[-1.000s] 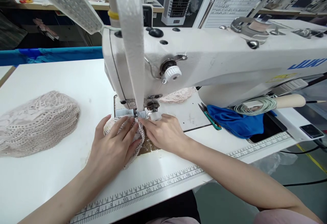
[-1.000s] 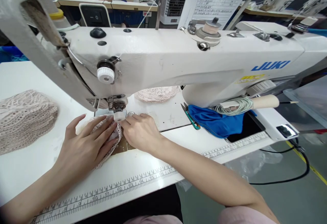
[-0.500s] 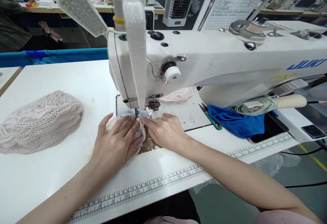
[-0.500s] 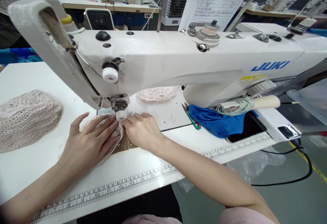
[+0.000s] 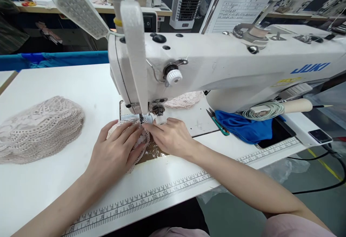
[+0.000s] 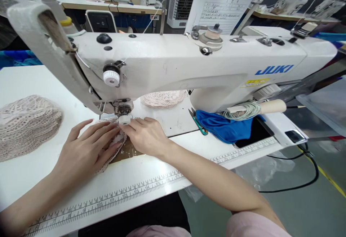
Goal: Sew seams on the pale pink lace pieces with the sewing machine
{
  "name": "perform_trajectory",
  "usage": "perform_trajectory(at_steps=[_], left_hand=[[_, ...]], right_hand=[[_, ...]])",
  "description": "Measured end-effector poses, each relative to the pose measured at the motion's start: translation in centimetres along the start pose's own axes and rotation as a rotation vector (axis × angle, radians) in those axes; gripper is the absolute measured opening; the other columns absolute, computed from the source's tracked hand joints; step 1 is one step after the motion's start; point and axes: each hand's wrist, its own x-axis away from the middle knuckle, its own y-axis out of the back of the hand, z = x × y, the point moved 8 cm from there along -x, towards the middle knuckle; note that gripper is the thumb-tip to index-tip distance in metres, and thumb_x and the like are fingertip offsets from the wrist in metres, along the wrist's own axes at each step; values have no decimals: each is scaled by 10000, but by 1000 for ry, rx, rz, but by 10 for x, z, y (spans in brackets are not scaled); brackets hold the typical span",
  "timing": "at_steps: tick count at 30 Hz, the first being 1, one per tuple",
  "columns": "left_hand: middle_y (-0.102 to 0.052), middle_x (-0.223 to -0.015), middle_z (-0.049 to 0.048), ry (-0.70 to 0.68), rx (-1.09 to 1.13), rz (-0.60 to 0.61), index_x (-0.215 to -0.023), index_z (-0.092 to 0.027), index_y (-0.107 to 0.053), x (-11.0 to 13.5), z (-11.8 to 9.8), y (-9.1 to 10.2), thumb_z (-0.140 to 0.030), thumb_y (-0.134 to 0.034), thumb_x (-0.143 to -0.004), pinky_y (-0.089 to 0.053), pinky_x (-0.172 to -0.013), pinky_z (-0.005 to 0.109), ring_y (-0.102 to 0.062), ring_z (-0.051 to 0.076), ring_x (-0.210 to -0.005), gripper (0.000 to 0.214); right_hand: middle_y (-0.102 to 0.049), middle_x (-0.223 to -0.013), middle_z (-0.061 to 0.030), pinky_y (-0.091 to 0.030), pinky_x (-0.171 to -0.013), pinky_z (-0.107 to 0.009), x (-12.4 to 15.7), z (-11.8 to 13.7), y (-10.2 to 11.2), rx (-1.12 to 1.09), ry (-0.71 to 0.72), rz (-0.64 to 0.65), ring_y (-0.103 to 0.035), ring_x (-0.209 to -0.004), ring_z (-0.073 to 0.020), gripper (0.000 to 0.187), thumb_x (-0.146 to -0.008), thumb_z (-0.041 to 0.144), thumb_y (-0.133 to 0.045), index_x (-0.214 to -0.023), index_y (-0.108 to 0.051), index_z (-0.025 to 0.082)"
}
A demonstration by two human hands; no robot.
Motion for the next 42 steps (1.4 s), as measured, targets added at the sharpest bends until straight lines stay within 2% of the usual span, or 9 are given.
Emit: perform_trajectory(at_steps=[4,7,12,18,22,27,32,35,42], left_hand=[[-634,-911,79,-22,132,199,-936,-159,-567,5,-9,2,-434,-577,-828,-474,-682,377,-570,238,-821,296],[-589,-847,73,9,103,296,-866,-165,-545,10,-11,-3,-212,-501,-793,-458,-640,364,-533,236,-788,97],[-583,-723,45,171,84,291,-761,-189,-538,7,13,-16,-56,-307,-791,-416,-570,319,-537,207,-685,269],[-704,-890,17,480,532,221,-1015,-219,-621,-7,51,-18,-226,-314,-878,-482,-614,282,-623,176,-728,336],[-741,-967,18,411,555,338,-1124,-272,-663,-12,49,-30,-466,-513,-861,-505,-589,296,-670,204,-737,359],[-750,-934,20,377,585,347,-1060,-281,-707,-13,50,-35,-507,-472,-889,-507,-604,306,-677,203,-723,369],[-571,-497,-25,375,567,426,-808,-249,-728,-14,51,-35,-543,-384,-917,-337,-426,248,-460,120,-439,466],[-588,-535,-16,271,477,383,-740,-229,-704,-14,48,-31,-485,-367,-939,-347,-457,250,-493,115,-467,467],[-608,-628,-1,-187,1,132,-1060,-249,-691,-6,11,-12,-295,-402,-945,-361,-496,282,-549,144,-552,315]], right_hand=[[-677,-1114,-5,-341,-525,-264,2,9,4,-34,125,-32,-576,-688,-115,258,-851,82,-498,-1004,-674,192],[-696,-1075,15,-358,-502,-257,4,10,7,-59,152,-105,-590,-663,-101,212,-875,93,-499,-847,-690,179],[-724,-843,37,-403,-503,-222,5,0,9,-233,78,-170,-627,-658,-91,235,-932,108,-489,-882,-707,179],[-684,-658,21,-347,-461,-220,0,-18,11,-292,-124,-228,-583,-539,-75,289,-999,287,-489,-900,-737,178],[-696,-686,26,-328,-474,-232,-3,-23,6,-263,-177,-182,-576,-540,-77,273,-990,308,-507,-906,-744,203],[-708,-706,28,-329,-479,-223,-4,-23,8,-302,-165,-200,-590,-562,-77,269,-987,307,-519,-904,-748,192],[-717,-720,29,-321,-479,-220,-3,-24,4,-307,-184,-147,-592,-559,-84,256,-984,326,-521,-940,-747,215],[-719,-740,28,-350,-505,-224,-1,-20,7,-318,-145,-154,-599,-587,-93,224,-978,293,-533,-954,-738,208],[-732,-877,-11,-440,-691,-282,4,5,12,-160,43,-79,-625,-916,-166,195,-922,90,-541,-811,-681,168]])
